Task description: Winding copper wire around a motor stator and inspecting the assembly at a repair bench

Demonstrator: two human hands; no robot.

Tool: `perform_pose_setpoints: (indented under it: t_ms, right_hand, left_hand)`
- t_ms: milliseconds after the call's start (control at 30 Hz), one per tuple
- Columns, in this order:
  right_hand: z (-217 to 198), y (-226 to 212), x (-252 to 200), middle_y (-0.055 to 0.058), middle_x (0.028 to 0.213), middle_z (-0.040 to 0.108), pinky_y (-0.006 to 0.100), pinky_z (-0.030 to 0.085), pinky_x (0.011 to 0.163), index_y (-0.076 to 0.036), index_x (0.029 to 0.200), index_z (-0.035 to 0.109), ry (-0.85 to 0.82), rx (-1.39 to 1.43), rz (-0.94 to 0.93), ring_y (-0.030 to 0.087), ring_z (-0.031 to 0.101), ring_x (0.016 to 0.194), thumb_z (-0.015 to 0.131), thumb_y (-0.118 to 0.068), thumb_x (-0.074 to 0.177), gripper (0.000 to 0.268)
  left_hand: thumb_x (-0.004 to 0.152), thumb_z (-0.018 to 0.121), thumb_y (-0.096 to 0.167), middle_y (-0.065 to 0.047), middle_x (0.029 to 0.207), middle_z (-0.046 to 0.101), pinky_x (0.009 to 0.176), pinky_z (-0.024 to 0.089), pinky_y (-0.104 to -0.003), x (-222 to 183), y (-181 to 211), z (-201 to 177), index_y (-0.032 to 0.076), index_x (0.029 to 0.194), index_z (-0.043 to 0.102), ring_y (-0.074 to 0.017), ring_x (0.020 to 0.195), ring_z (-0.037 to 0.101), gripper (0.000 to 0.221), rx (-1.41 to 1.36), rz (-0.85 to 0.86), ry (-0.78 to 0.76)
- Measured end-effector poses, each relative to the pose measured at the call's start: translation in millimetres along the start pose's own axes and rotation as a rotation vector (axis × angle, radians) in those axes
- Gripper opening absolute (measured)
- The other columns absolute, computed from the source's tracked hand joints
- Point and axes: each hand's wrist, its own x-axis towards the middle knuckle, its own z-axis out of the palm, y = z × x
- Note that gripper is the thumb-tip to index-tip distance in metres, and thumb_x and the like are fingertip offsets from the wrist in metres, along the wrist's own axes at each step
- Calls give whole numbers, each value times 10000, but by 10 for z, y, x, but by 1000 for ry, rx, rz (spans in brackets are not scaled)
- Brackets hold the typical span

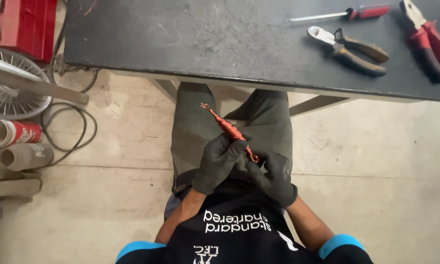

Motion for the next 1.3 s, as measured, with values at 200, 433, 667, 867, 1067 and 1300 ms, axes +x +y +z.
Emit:
perform_pose_setpoints:
  t_ms: [200,433,667,867,1067,1300]
  right_hand:
    - [-1,299,-54,31,547,608,344,531,477,-102,751,681,-115,35,-243,289,577,472,544,-144,973,265]
    - [-4,340,-71,106,672,667,365,549,535,-32,953,664,-56,63,-153,301,649,565,689,-147,916,123]
    - [-17,218,59,38,671,715,380,576,551,-66,1068,734,-51,-160,-241,291,679,578,662,-173,944,179]
    - [229,724,-121,88,510,520,321,488,446,-43,929,590,-388,699,-142,270,484,429,506,-120,1012,141]
    - [297,641,-32,63,526,511,256,465,457,-91,868,503,-649,1215,83,195,495,456,571,-180,993,168]
    - [69,161,182,106,592,626,406,506,450,-71,860,644,-159,-330,-370,344,649,547,700,-187,946,154]
  left_hand:
    - [1050,660,222,17,721,626,722,515,-254,-62,2,30,83,847,672,-74,714,557,246,-34,-40,-12]
    - [1011,703,194,-27,658,601,681,514,-271,-67,-65,-1,69,774,647,-88,661,568,273,-63,-110,17]
    - [1046,650,223,-17,713,603,775,529,-327,-70,-174,-62,67,836,638,-99,764,564,262,-16,-77,54]
    - [1049,630,166,-138,604,676,760,569,-326,-47,-260,-139,32,774,652,-170,634,667,306,-64,-65,-10]
    - [1056,605,302,-87,639,643,624,549,-290,41,126,-40,63,830,643,-117,648,632,331,5,-33,53]
    - [1061,623,239,-41,737,674,686,581,-290,23,61,-51,59,890,666,-74,723,617,253,-114,-34,111]
